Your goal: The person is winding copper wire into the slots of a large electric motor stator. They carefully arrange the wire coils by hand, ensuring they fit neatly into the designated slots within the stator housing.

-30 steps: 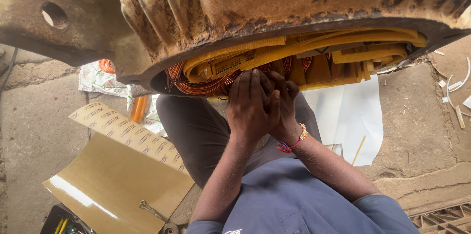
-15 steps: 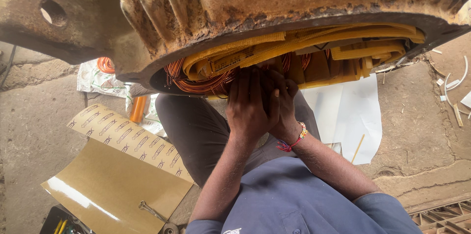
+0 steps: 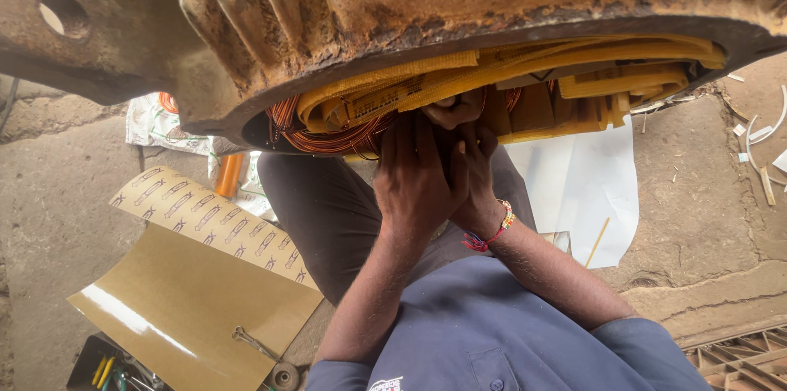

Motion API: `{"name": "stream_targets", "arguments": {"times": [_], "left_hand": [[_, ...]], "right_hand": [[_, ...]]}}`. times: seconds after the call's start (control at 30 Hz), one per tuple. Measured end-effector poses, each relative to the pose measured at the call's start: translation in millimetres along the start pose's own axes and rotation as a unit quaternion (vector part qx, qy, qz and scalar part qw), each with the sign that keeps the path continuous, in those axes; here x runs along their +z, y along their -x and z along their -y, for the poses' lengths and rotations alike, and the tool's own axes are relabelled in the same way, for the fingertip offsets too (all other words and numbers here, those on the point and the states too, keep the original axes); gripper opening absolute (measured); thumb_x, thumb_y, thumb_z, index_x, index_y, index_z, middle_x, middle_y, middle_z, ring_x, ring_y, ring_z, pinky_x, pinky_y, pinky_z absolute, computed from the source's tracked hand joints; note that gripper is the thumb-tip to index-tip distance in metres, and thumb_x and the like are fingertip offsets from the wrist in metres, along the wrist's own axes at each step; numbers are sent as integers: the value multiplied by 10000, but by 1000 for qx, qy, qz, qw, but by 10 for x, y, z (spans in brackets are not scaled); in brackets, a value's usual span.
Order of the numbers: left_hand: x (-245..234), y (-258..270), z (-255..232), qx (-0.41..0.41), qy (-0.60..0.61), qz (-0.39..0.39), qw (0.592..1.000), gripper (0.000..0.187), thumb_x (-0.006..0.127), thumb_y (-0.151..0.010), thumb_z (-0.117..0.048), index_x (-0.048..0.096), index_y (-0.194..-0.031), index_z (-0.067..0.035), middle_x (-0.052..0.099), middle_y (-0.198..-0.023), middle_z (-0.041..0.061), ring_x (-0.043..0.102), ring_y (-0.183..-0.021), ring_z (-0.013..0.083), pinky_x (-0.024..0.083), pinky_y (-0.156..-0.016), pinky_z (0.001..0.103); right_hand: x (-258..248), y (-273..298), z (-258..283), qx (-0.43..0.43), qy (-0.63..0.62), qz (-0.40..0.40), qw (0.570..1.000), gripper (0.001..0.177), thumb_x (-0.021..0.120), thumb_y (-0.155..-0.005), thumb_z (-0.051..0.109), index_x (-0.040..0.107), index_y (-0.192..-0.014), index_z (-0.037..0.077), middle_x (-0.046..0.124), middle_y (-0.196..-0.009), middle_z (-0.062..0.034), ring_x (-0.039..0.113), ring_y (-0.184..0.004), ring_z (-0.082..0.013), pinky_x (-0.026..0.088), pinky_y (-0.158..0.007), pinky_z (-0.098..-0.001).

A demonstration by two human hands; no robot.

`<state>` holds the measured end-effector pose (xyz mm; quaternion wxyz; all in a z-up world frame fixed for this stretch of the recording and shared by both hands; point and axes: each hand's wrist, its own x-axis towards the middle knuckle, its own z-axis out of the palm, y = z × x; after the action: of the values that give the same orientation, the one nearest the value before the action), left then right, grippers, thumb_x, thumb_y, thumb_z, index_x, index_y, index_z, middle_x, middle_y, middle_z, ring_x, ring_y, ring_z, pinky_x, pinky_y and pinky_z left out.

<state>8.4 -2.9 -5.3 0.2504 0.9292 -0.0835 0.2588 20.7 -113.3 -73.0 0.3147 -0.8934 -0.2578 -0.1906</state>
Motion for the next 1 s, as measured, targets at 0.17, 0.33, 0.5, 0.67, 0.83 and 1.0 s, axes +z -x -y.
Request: {"name": "stream_targets", "arguments": {"times": [0.17, 0.33, 0.5, 0.67, 0.83, 1.0], "left_hand": [[-48, -34, 52, -2, -7, 12, 1000, 536, 650, -896, -281, 562, -1268, 94, 609, -1214, 290, 600, -1149, 430, 526, -1010, 481], [-26, -72, 151, 0, -10, 37, 999, 469, 635, -879, -309, 581, -1161, 62, 563, -1048, 245, 568, -1016, 417, 515, -924, 495], [-22, -126, 160, 8, -1, 21, 1000, 408, 635, -876, -308, 585, -1103, 28, 548, -1016, 231, 554, -983, 416, 496, -896, 508], [18, -113, 155, -5, 6, 44, 999, 405, 657, -862, -306, 593, -1084, 26, 553, -993, 234, 548, -958, 430, 476, -882, 525], [32, -144, 64, 2, 18, 5, 1000, 435, 661, -853, -294, 573, -1109, 47, 551, -1014, 249, 548, -996, 437, 471, -922, 531], [18, -171, 96, 11, 33, 23, 999, 413, 661, -850, -286, 573, -1077, 48, 557, -971, 245, 551, -958, 435, 474, -889, 531]], "right_hand": [[145, 44, -22, -18, 9, -20, 1000, 544, 633, -995, 292, 544, -1456, 18, 553, -1486, -172, 452, -1437, -344, 263, -1163, -550], [288, 84, -45, 10, -36, -34, 999, 515, 602, -1003, 227, 548, -1444, -34, 556, -1507, -206, 471, -1427, -365, 266, -1191, -539], [335, 76, -60, -10, -32, -52, 998, 473, 630, -1004, 228, 570, -1395, -31, 585, -1452, -191, 496, -1393, -363, 276, -1186, -537], [364, 123, -78, -17, 0, -50, 999, 497, 654, -1005, 251, 564, -1404, -32, 574, -1450, -206, 474, -1418, -384, 257, -1193, -561], [286, 83, -81, -1, 3, -41, 999, 507, 667, -999, 266, 574, -1421, 1, 588, -1465, -176, 458, -1426, -376, 259, -1190, -549], [241, 58, -45, -4, 16, -20, 1000, 543, 678, -951, 297, 579, -1394, -3, 600, -1403, -181, 473, -1374, -397, 251, -1154, -555]]}}
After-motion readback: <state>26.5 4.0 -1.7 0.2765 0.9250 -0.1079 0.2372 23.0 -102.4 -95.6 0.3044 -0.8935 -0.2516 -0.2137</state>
